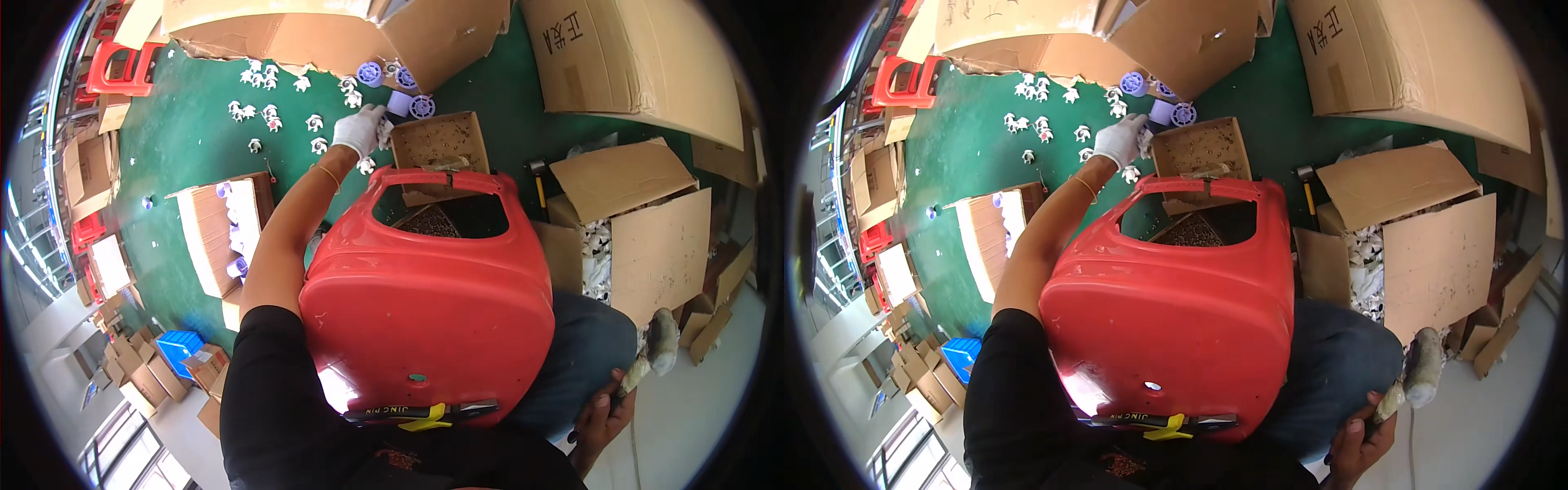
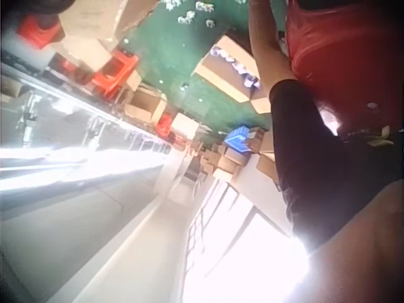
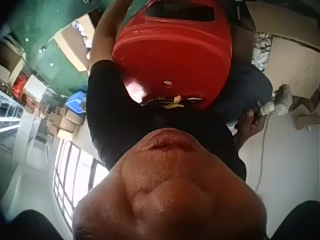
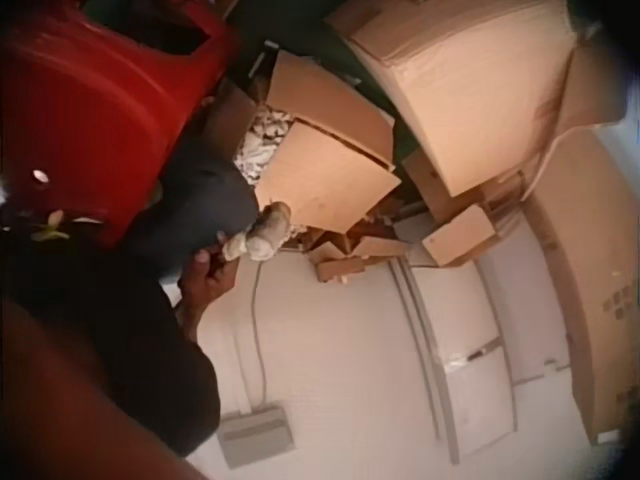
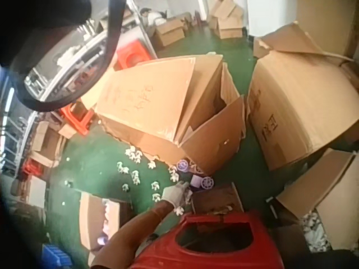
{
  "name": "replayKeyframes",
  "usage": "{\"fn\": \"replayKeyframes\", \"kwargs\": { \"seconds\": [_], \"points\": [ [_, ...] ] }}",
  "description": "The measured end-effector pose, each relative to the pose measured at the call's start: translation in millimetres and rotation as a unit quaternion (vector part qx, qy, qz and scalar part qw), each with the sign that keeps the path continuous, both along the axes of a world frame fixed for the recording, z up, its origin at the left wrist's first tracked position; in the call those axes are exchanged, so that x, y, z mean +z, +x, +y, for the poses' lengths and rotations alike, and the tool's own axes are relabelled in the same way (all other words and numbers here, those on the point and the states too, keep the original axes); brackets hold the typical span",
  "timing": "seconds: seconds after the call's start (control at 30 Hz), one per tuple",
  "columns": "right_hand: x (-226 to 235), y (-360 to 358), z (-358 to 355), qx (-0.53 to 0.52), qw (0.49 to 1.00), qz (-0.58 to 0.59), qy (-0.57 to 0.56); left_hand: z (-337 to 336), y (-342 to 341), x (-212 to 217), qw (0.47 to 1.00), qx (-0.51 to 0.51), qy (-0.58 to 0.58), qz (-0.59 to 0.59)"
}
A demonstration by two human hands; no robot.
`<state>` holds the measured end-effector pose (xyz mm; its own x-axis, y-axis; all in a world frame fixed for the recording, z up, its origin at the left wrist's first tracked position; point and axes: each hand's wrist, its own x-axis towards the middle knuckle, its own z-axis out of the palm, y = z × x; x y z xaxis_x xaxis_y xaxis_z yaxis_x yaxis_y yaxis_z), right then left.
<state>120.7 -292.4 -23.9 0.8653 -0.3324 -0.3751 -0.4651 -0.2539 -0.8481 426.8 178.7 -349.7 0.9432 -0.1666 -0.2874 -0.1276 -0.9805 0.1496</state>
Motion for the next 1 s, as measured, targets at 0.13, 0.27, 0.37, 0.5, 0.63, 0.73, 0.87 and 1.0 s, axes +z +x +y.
{"fn": "replayKeyframes", "kwargs": {
  "seconds": [0.13,0.27,0.37,0.5,0.63,0.73,0.87,1.0],
  "points": [
    [4,-3,3,-0.018,1.0,0.0,0.004,-4,-2,11,0.998,0.003,0.021,0.064],
    [12,7,11,-0.014,0.999,0.022,0.029,1,-13,70,0.99,0.074,-0.032,0.115],
    [7,12,9,0.022,0.999,0.023,0.037,50,-38,117,0.99,0.142,-0.012,0.006],
    [13,17,9,0.035,0.996,0.003,0.077,61,-88,260,0.971,0.192,-0.117,-0.08],
    [2,7,-1,0.056,0.991,-0.066,0.106,-7,-172,368,0.901,0.152,-0.366,-0.175],
    [-6,7,-1,0.065,0.985,-0.098,0.123,-48,-228,398,0.96,0.062,-0.246,-0.12],
    [-11,5,-7,0.073,0.982,-0.12,0.129,-76,-254,377,0.912,0.128,-0.387,0.037],
    [-23,3,-8,0.085,0.977,-0.171,0.099,-103,-259,370,0.969,0.013,-0.247,-0.009]
  ]
}}
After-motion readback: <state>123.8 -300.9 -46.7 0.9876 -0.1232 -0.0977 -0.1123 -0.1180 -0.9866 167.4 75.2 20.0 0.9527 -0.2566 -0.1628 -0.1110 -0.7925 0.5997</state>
